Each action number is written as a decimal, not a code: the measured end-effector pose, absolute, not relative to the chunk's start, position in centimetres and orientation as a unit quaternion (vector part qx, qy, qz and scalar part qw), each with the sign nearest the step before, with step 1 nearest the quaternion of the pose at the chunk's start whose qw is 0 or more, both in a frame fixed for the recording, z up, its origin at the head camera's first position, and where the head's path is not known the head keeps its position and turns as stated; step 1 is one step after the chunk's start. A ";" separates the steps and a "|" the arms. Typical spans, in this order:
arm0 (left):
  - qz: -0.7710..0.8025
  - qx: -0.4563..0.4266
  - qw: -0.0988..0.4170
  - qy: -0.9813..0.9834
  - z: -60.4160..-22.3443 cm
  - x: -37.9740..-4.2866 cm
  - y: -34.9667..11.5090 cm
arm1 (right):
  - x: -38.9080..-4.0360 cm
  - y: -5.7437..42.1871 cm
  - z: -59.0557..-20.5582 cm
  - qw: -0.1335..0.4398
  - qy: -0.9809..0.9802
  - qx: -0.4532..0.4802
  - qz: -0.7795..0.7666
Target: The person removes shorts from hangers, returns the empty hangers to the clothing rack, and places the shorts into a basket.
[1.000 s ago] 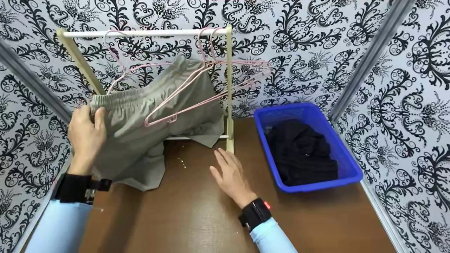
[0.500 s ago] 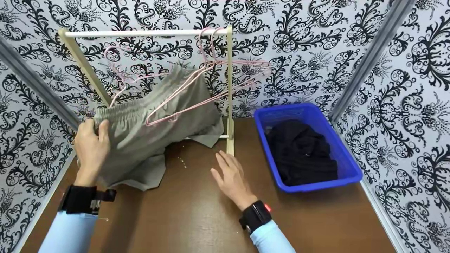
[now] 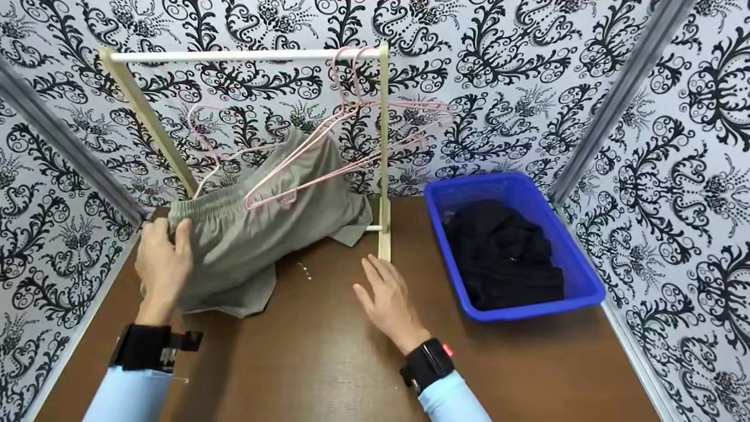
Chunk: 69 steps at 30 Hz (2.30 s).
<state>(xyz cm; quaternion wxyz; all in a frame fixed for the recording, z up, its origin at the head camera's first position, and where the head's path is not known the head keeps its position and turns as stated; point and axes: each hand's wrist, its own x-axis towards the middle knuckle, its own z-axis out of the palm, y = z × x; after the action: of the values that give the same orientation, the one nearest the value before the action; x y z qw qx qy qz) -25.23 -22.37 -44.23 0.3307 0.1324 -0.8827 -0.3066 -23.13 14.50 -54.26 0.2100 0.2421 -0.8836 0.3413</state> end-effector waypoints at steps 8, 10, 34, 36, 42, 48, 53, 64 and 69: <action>-0.298 0.113 0.327 -0.890 -45.4 -24.9 -22.6 | -23.0 14.7 -54.6 0.214 -0.884 0.240 0.339; -0.298 0.108 0.326 -0.891 -45.7 -24.8 -22.6 | -23.0 14.7 -54.7 0.212 -0.885 0.238 0.340; -0.297 0.106 0.287 -0.904 -49.0 -22.7 -22.1 | -21.5 13.8 -56.5 0.180 -0.893 0.224 0.345; -0.297 0.108 0.288 -0.904 -49.4 -22.5 -22.0 | -21.5 13.8 -56.7 0.180 -0.894 0.223 0.345; -0.307 0.126 0.293 -0.897 -50.5 -21.8 -21.3 | -21.2 13.8 -57.1 0.182 -0.893 0.221 0.347; -0.299 0.122 0.342 -0.882 -51.6 -21.1 -20.7 | -21.1 13.8 -57.2 0.183 -0.892 0.221 0.350; -0.292 0.100 0.379 -0.872 -52.2 -20.4 -20.2 | -21.0 13.8 -57.4 0.188 -0.890 0.222 0.350; -0.322 0.097 0.377 -0.863 -53.5 -18.5 -18.7 | -20.8 14.1 -57.5 0.178 -0.888 0.217 0.365; -0.313 0.086 0.399 -0.857 -54.0 -18.1 -18.2 | -20.9 14.2 -57.4 0.184 -0.888 0.218 0.360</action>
<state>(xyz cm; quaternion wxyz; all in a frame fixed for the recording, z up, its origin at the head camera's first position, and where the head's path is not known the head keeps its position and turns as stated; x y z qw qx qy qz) -18.09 -18.23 -53.97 0.3994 0.0861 -0.8574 -0.3131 -20.95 14.17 -57.35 0.1836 0.2181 -0.8884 0.3597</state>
